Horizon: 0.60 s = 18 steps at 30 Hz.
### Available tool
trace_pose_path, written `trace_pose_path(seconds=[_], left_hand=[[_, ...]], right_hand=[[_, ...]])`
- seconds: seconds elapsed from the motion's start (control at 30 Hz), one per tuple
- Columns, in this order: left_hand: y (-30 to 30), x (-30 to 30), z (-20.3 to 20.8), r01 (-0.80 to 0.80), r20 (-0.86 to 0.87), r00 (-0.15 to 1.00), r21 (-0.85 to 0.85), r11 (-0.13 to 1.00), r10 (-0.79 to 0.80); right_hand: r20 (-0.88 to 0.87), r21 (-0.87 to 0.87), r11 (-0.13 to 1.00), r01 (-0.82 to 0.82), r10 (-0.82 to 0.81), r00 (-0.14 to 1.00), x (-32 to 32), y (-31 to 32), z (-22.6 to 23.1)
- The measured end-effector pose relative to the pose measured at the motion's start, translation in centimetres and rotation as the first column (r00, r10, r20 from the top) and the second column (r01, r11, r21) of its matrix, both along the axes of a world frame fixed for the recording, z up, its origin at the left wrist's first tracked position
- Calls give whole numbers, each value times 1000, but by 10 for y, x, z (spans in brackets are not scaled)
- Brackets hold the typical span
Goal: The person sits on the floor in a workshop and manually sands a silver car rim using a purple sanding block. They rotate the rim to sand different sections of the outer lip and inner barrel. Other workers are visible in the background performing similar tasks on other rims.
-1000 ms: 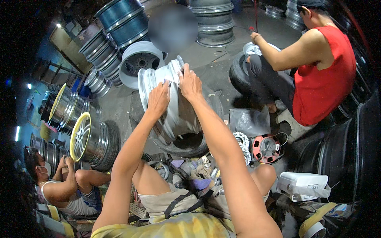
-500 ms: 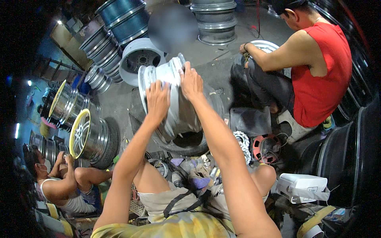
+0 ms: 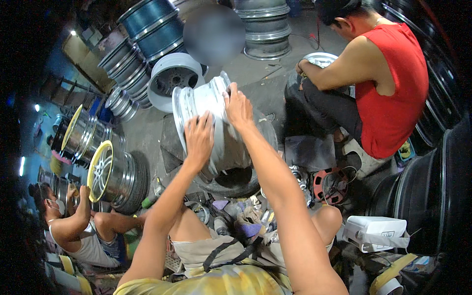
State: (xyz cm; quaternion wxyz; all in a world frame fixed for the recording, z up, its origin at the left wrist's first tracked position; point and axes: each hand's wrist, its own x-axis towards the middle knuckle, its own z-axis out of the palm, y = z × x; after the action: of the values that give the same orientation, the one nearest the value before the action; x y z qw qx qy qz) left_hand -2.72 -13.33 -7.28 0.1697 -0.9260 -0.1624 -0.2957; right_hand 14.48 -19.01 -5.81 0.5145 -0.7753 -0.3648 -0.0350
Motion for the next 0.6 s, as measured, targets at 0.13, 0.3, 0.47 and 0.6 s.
trace_pose_path(seconds=[0.13, 0.3, 0.47, 0.6], left_hand=[[5, 6, 12, -21, 33, 999, 4, 1000, 21], [1, 2, 1, 8, 28, 1000, -54, 999, -6], [5, 0, 8, 14, 18, 1000, -33, 999, -14], [15, 22, 17, 1, 37, 999, -68, 998, 2]], right_hand=[[88, 29, 999, 34, -36, 995, -3, 6, -4], [64, 62, 998, -3, -1, 998, 5, 4, -8], [90, 35, 999, 15, -19, 996, -2, 6, -5], [19, 21, 1000, -17, 17, 1000, 3, 3, -2]])
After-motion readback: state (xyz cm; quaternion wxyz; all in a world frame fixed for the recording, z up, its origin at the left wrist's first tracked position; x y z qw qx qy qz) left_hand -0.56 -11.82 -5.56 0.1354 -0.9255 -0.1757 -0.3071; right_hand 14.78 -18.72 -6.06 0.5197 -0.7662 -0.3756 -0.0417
